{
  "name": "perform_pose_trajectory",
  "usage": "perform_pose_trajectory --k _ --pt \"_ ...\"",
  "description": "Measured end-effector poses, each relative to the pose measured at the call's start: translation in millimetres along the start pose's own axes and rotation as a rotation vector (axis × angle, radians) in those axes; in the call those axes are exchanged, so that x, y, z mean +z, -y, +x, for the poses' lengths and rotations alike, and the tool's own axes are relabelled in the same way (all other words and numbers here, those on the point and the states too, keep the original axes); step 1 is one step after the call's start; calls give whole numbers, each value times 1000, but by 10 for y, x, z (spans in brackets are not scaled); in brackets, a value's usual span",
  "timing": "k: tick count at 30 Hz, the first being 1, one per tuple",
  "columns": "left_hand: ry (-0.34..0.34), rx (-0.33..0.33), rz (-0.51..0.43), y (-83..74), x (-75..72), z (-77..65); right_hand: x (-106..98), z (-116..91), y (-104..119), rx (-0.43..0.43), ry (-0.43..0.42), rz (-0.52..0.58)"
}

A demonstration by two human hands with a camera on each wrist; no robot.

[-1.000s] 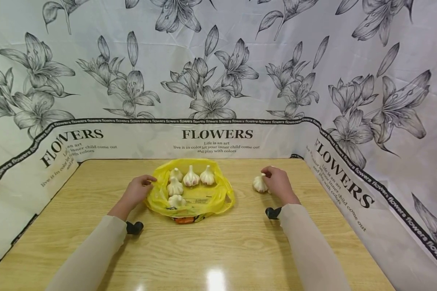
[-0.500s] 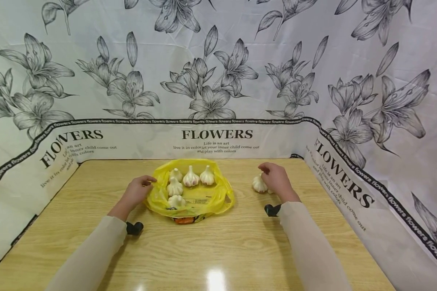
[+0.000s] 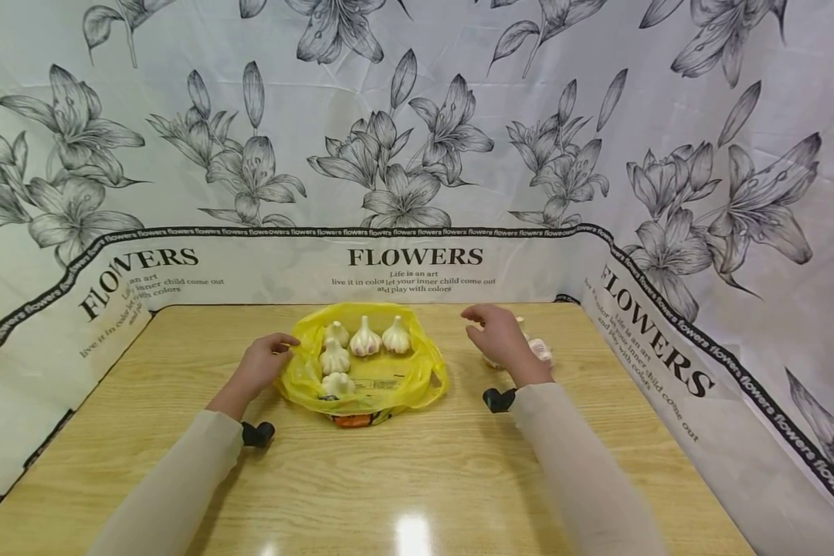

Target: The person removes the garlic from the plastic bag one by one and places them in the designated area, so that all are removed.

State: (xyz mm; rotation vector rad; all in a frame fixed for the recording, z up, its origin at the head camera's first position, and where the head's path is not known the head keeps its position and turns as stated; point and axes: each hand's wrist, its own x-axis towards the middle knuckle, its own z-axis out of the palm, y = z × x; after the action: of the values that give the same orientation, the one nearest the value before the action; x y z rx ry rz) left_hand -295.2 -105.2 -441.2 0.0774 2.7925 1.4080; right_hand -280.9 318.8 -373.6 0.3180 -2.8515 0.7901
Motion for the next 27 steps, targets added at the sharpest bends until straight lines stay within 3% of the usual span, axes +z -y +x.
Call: perform_pose_trajectory --k 13,27 --pt "13 -27 -3 52 8 43 221 36 382 -147 13 32" --pt "17 -24 -12 79 22 51 482 52 606 -219 41 110"
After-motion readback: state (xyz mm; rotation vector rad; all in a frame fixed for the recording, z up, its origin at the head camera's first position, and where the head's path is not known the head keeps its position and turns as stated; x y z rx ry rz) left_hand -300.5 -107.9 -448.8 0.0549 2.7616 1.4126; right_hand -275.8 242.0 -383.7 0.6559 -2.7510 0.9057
